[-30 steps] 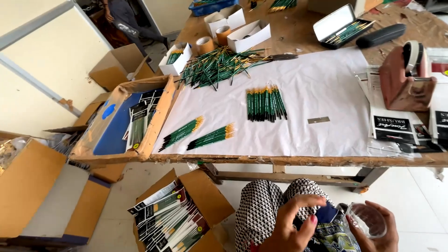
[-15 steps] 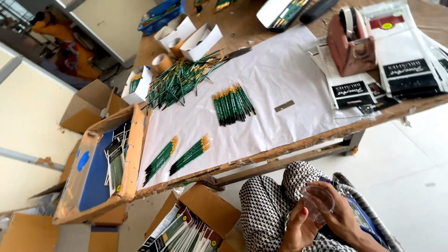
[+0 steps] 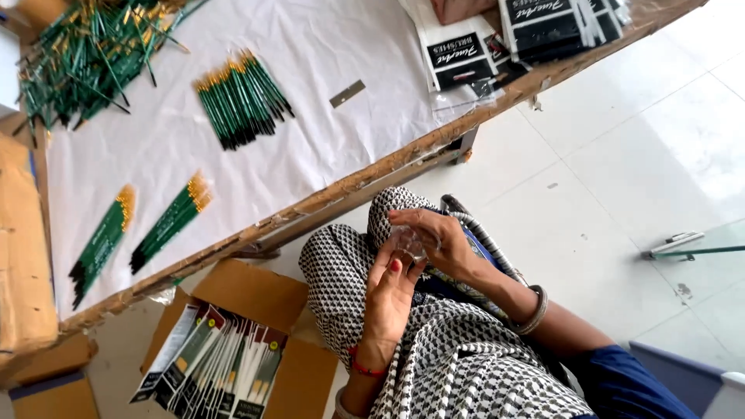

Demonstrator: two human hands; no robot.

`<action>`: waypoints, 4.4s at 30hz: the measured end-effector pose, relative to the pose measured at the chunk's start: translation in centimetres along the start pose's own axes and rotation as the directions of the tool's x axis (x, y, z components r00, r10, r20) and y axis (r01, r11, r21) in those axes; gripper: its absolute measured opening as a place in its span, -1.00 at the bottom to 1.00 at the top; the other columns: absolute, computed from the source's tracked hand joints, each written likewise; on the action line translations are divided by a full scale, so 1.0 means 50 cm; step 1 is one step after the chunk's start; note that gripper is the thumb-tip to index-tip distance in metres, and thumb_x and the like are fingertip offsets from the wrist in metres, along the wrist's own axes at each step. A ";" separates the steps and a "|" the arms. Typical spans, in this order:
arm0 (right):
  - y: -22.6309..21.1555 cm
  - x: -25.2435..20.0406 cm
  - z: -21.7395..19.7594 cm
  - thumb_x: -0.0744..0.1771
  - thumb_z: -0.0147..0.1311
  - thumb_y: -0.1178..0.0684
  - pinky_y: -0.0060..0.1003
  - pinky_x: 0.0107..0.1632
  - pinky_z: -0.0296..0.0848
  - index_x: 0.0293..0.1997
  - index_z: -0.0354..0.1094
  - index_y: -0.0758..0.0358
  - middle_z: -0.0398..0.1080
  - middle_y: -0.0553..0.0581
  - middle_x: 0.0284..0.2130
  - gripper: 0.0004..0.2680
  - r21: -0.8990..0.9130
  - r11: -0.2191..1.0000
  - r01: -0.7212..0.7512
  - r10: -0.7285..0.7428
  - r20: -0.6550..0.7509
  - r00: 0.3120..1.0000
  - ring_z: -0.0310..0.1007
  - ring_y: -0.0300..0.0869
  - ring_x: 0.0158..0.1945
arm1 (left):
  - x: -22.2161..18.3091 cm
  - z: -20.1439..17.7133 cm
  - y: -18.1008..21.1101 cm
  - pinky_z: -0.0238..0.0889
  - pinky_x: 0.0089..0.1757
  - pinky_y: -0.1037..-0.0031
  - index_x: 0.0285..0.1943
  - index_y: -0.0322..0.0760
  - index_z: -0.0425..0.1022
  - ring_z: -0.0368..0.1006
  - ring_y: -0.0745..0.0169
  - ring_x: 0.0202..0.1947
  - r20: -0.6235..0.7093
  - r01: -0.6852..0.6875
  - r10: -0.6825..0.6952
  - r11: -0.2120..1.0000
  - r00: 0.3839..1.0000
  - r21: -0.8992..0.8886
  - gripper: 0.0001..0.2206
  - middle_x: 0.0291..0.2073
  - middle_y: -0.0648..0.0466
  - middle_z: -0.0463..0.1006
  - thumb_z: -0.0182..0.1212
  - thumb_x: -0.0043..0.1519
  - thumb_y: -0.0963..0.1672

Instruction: The person packs art brushes into plastic bags by hand, gathering groups of brushes and sliding them into printed sleeves, then placing the filled bags into a storage box.

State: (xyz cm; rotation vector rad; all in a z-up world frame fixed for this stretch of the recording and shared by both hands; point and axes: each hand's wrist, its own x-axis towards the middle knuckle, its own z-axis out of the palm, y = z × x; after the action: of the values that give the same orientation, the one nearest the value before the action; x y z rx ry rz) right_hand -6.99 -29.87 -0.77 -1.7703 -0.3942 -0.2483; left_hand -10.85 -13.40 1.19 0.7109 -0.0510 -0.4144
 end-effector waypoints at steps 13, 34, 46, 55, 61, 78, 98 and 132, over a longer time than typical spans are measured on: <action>0.020 -0.004 0.029 0.24 0.17 0.23 -0.06 0.19 0.47 0.22 0.30 0.31 0.30 0.27 0.26 -0.61 -0.249 0.950 0.189 -0.141 0.199 0.970 0.40 0.15 0.24 | 0.024 0.016 -0.018 0.10 0.29 0.38 0.47 -0.44 0.11 0.21 0.19 0.35 -0.151 -0.032 0.054 0.988 0.987 0.149 -0.31 0.33 0.00 0.30 0.37 0.18 -0.15; -0.117 -0.017 -0.022 0.11 0.12 0.37 0.04 0.43 0.04 0.50 -0.34 0.14 -0.23 0.26 0.48 -0.19 -0.131 0.991 0.015 0.051 0.483 0.874 -0.39 0.15 0.55 | 0.036 -0.024 -0.101 0.34 0.12 0.39 0.49 -0.18 0.12 0.39 0.28 0.21 -0.209 -0.007 0.009 1.000 0.978 0.009 -0.51 0.28 0.08 0.40 -0.08 0.32 -0.17; 0.049 -0.047 -0.011 0.34 0.17 0.11 -0.24 0.06 0.55 0.24 0.29 0.38 0.50 0.14 0.01 -0.66 0.486 0.749 -0.451 0.401 0.210 0.892 0.53 -0.22 -0.01 | 0.044 -0.037 -0.052 0.17 0.31 0.29 0.58 -0.36 -0.12 0.13 0.03 0.46 -0.093 -0.237 0.306 0.868 0.948 0.436 -0.30 0.49 -0.22 0.15 0.18 0.27 -0.29; 0.093 -0.022 -0.021 0.35 0.20 0.14 -0.40 -0.27 0.51 -0.06 0.47 0.33 0.55 0.04 -0.32 -0.87 0.577 0.568 -0.587 0.566 0.243 0.788 0.51 -0.32 -0.34 | 0.017 -0.031 0.000 0.21 0.30 0.27 0.57 -0.36 -0.17 0.10 -0.04 0.45 0.027 -0.254 0.279 0.828 0.960 0.499 -0.22 0.50 -0.21 0.03 0.26 0.22 -0.26; 0.101 0.001 -0.033 0.38 0.12 0.15 -0.39 -0.25 0.54 -0.09 0.47 0.32 0.58 0.06 -0.28 -0.91 0.709 0.444 -0.548 0.522 0.291 0.801 0.54 -0.31 -0.32 | 0.006 -0.118 0.010 0.29 0.23 0.37 0.45 -0.47 0.20 0.38 0.12 0.22 -0.179 -0.196 0.298 0.878 0.937 0.437 -0.49 0.27 -0.17 0.38 0.21 0.31 -0.23; 0.111 0.033 0.026 0.36 0.08 0.25 -0.35 -0.25 0.56 -0.25 0.37 0.30 0.55 0.10 -0.31 -0.97 0.789 0.406 -0.460 0.502 0.228 0.834 0.54 -0.26 -0.32 | 0.041 -0.072 -0.012 0.59 -0.12 0.46 0.57 -0.27 -0.06 0.50 0.26 -0.09 0.039 -0.189 0.212 0.758 0.977 0.624 -0.16 0.19 -0.06 0.39 0.41 0.12 -0.20; 0.031 -0.024 0.072 0.34 0.01 0.27 -0.29 -0.22 0.60 -0.12 0.37 0.38 0.57 0.10 -0.34 -0.92 0.509 0.755 -0.414 0.469 0.023 0.883 0.57 -0.22 -0.30 | 0.054 -0.103 -0.053 0.57 -0.05 0.44 0.18 -0.39 0.44 0.57 0.27 -0.11 -0.112 -0.274 0.375 0.823 0.920 0.498 -0.60 -0.08 -0.02 0.61 0.38 0.16 -0.22; 0.104 -0.080 -0.025 0.36 0.12 0.16 -0.44 -0.47 0.46 -0.21 0.40 0.33 0.50 0.07 -0.45 -0.94 0.531 0.810 -0.248 0.341 -0.083 0.936 0.43 -0.32 -0.50 | 0.071 -0.058 -0.086 0.59 -0.12 0.47 0.18 -0.28 0.53 0.62 0.27 -0.17 0.108 -0.300 0.329 0.618 0.938 0.726 -0.62 -0.06 0.00 0.64 0.35 0.18 -0.11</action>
State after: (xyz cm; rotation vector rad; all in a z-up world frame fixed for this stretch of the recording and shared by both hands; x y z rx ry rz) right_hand -8.57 -32.65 -6.66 -1.2405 -0.0380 -0.0616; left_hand -8.58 -15.90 -4.10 1.4954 -0.3248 -0.0105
